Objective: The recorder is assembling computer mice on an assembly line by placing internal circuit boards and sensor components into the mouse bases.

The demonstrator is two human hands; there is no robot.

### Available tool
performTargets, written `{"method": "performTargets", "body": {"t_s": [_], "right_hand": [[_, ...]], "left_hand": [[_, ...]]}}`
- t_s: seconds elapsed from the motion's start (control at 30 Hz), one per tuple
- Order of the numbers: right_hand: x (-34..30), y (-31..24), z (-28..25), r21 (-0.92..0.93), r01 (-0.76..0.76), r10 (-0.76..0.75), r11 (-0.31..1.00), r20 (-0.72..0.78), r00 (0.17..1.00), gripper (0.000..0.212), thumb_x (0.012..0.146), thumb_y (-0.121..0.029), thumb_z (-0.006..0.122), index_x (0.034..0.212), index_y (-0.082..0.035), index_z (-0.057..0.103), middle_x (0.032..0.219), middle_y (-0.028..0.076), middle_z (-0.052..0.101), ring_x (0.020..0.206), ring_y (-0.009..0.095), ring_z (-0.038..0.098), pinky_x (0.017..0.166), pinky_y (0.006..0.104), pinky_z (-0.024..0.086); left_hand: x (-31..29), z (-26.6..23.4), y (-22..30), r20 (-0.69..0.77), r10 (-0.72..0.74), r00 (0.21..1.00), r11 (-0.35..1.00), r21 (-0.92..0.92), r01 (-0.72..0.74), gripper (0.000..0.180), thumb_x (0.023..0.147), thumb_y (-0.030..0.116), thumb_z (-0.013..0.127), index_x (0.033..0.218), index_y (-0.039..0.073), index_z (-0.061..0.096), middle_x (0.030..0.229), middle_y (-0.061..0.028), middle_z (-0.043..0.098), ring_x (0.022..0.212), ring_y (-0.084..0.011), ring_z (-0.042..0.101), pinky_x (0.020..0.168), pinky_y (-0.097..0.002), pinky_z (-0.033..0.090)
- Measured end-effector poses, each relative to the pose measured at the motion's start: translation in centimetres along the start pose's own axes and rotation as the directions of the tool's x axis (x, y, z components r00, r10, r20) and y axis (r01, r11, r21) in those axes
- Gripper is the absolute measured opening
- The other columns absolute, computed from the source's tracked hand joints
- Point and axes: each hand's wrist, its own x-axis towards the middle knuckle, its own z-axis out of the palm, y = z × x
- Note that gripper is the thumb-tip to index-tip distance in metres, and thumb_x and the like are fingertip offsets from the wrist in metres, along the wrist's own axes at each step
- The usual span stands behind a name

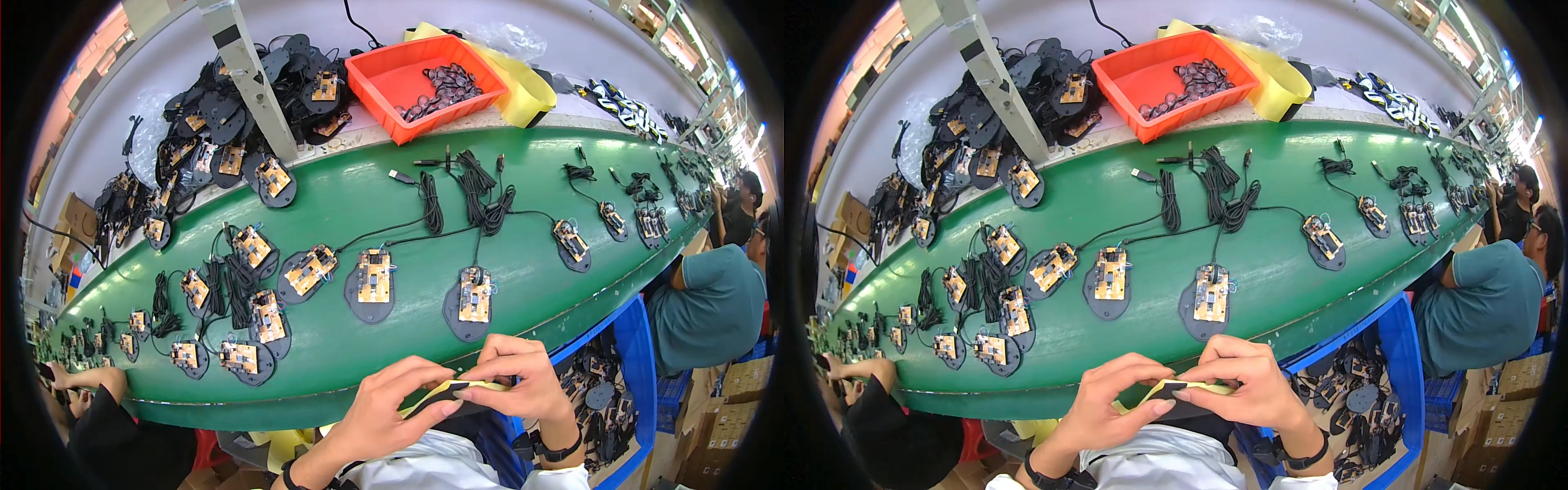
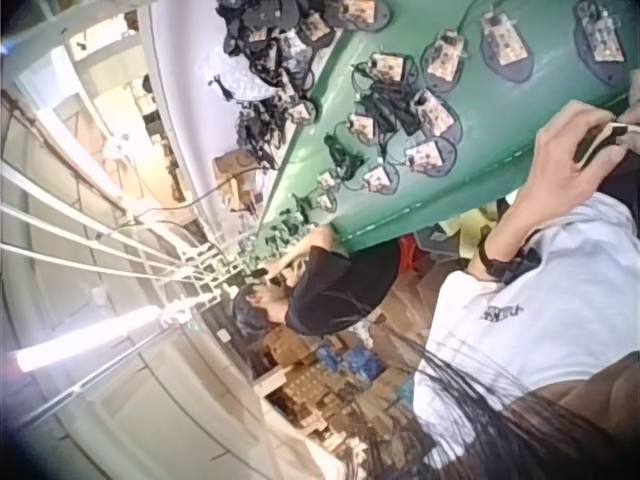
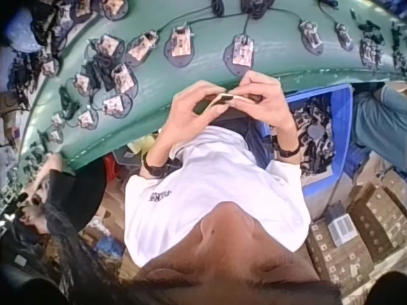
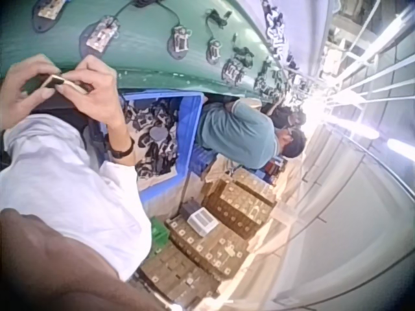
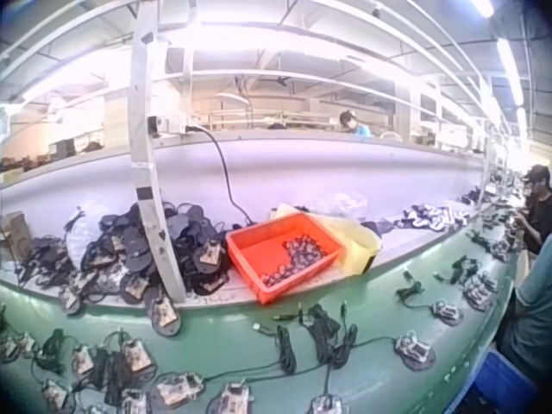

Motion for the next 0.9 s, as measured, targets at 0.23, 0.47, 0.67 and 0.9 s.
{"method": "performTargets", "body": {"t_s": [0.23,0.47,0.67,0.9], "right_hand": [[0.6,-0.6,1.2,-0.038,0.046,-0.049,0.998,-0.075,0.996,0.023,0.072,-0.004,0.090,0.094,-0.005,0.081,0.075,0.000,0.059,0.060,0.006,0.048,0.050,0.0236,0.032],[0.5,-0.5,1.5,-0.014,0.021,-0.021,1.000,0.034,0.999,0.022,0.076,-0.010,0.089,0.093,-0.002,0.078,0.077,0.002,0.058,0.063,0.011,0.052,0.052,0.0276,0.038],[0.7,0.3,2.4,0.223,-0.066,0.046,0.973,0.094,0.995,0.020,0.078,-0.008,0.089,0.092,-0.001,0.077,0.079,0.000,0.060,0.058,0.006,0.046,0.050,0.0249,0.033],[0.6,1.1,4.2,0.259,0.080,-0.050,0.963,-0.122,0.991,0.020,0.077,-0.001,0.088,0.096,-0.004,0.082,0.075,0.000,0.060,0.058,0.003,0.044,0.050,0.0225,0.030]], "left_hand": [[0.1,-0.1,-0.6,-0.062,-0.016,0.998,0.997,-0.071,0.011,0.015,0.088,0.004,0.077,0.101,-0.001,0.072,0.090,-0.0101,0.071,0.079,-0.0225,0.069,0.069,-0.0330,0.054],[0.0,-0.1,-1.4,-0.144,0.134,0.980,0.985,0.123,-0.117,0.012,0.087,0.006,0.078,0.083,0.000,0.068,0.072,-0.0087,0.059,0.061,-0.0238,0.054,0.055,-0.0367,0.043],[-0.1,-1.1,-1.9,-0.080,0.166,0.983,0.984,0.084,-0.160,0.017,0.084,0.007,0.080,0.079,0.000,0.065,0.070,-0.0081,0.061,0.060,-0.0219,0.059,0.052,-0.0334,0.045],[-1.5,-0.9,-1.7,-0.157,0.001,0.988,0.978,-0.208,-0.034,0.016,0.082,0.007,0.083,0.086,-0.002,0.070,0.078,-0.0107,0.066,0.068,-0.0223,0.063,0.060,-0.0314,0.049]]}}
